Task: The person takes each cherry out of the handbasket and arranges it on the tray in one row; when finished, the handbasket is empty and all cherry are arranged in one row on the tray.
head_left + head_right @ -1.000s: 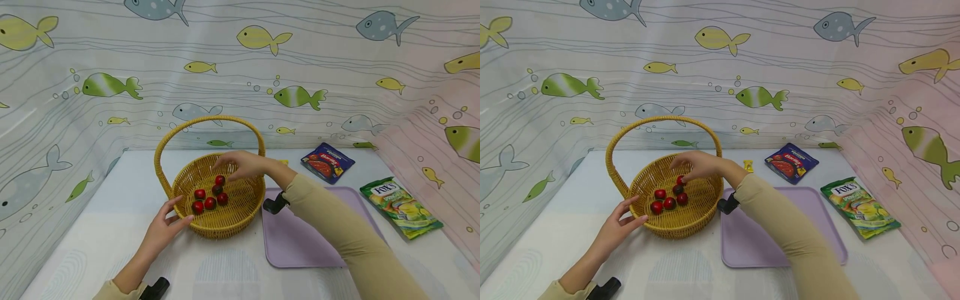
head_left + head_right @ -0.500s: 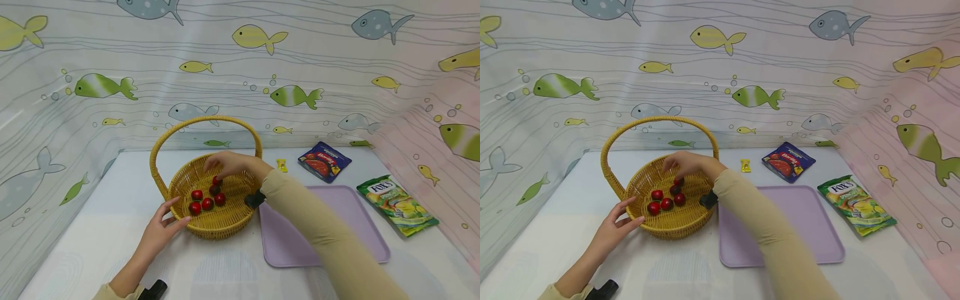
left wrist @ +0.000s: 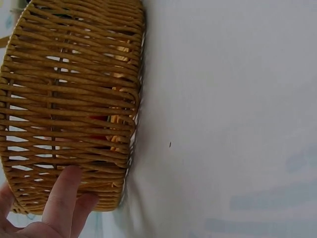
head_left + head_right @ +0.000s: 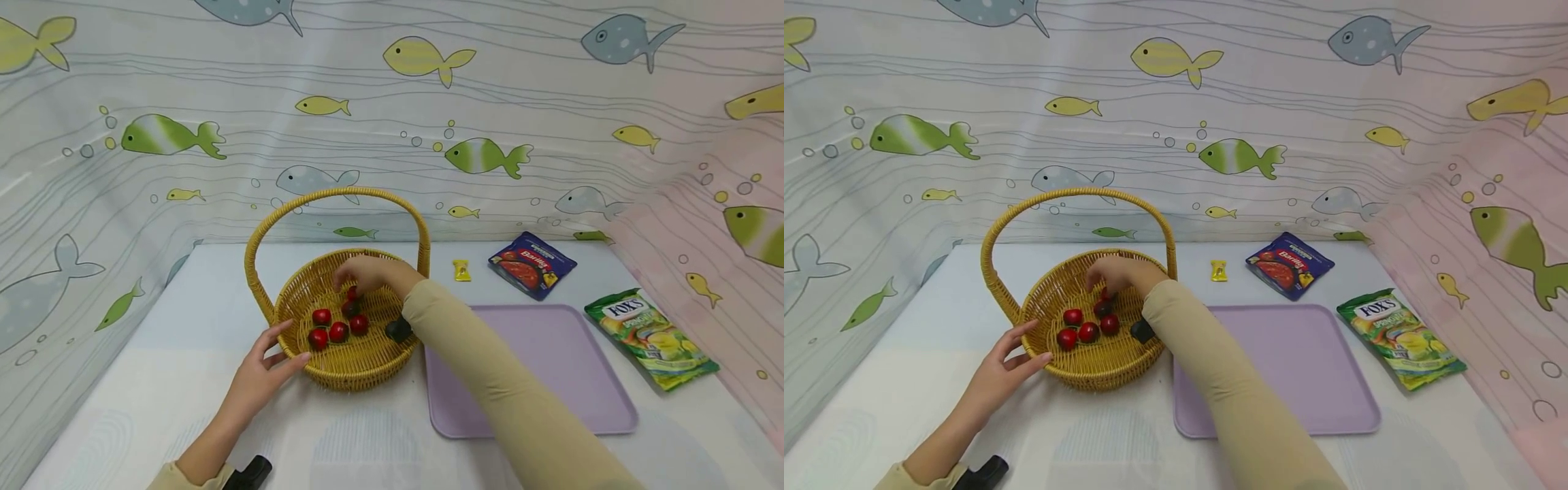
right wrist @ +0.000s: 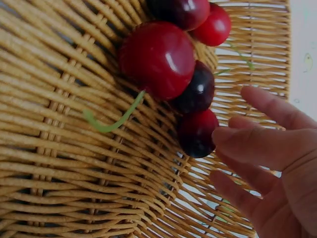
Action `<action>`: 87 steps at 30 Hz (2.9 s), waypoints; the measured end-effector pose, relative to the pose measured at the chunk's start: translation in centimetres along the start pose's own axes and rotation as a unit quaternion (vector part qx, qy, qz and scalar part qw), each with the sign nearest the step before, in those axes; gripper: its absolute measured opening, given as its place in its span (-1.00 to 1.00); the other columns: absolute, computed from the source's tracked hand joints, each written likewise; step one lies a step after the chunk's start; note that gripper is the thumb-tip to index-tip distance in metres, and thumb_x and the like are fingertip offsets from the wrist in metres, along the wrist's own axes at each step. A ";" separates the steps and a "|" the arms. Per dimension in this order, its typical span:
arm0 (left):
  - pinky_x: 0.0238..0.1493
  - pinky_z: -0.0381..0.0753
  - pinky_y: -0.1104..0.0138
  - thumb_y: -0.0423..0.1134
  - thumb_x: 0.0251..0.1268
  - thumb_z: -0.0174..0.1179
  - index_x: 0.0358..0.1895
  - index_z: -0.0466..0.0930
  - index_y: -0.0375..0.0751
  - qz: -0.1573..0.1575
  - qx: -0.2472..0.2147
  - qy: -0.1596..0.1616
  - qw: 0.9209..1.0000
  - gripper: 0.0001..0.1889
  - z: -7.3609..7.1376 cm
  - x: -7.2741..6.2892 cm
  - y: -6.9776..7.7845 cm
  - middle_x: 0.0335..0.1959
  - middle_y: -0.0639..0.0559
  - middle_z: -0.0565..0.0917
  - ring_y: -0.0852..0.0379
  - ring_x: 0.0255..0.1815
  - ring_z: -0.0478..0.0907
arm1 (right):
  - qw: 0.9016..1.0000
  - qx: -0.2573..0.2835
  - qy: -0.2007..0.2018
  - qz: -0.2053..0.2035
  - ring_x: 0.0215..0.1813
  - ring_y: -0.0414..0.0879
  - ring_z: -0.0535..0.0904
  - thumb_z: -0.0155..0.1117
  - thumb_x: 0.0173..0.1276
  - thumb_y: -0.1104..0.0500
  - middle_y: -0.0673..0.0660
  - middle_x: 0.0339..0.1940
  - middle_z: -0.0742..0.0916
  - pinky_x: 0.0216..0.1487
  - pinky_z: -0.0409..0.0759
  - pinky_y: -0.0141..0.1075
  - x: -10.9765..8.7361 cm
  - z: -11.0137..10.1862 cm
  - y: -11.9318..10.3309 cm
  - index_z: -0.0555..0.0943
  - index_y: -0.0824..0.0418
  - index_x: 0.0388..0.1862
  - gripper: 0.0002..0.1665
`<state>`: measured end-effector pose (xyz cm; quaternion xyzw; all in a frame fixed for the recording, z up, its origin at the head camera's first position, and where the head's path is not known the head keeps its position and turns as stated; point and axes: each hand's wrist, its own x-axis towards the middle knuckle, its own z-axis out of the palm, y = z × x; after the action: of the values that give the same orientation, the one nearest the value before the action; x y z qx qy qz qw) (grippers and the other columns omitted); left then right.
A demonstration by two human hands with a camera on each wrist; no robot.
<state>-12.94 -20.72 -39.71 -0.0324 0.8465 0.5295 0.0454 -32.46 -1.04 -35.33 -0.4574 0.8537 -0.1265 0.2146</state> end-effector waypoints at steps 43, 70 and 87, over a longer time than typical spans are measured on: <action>0.04 0.46 0.00 0.00 0.19 0.26 0.40 0.10 0.00 0.007 -0.005 0.008 1.000 -0.25 0.2 -0.6 0.2 0.41 -0.26 0.05 -0.30 0.21 0.33 | 0.989 0.048 0.067 -0.125 -0.13 -0.20 0.52 0.34 0.17 0.33 -0.02 -0.14 0.61 -0.06 0.51 -0.38 -9.8 -1.0 -3.0 0.58 0.20 -0.04 -0.65; 0.03 0.46 -0.02 0.06 0.17 0.25 0.41 0.09 0.03 0.003 0.005 0.006 1.000 -0.23 0.0 -0.4 0.1 0.40 -0.27 0.05 -0.32 0.22 0.31 | 0.977 0.113 0.168 -0.067 -0.14 -0.23 0.52 0.41 0.16 0.14 -0.15 -0.21 0.60 -0.09 0.52 -0.30 -20.5 4.6 0.6 0.61 0.07 -0.02 -0.62; 0.01 0.48 -0.01 0.04 0.18 0.25 0.41 0.09 0.01 0.007 0.002 0.003 1.000 -0.23 0.1 -0.7 0.3 0.40 -0.27 0.04 -0.33 0.22 0.30 | 0.976 0.116 0.186 0.007 -0.18 -0.22 0.53 0.44 0.11 0.14 -0.11 -0.20 0.63 -0.12 0.56 -0.19 -22.3 8.8 4.2 0.61 0.16 -0.06 -0.61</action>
<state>-12.30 -20.46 -39.41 -0.0286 0.8481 0.5277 0.0391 -20.31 19.74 -39.14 -0.3921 0.8611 -0.3063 0.1043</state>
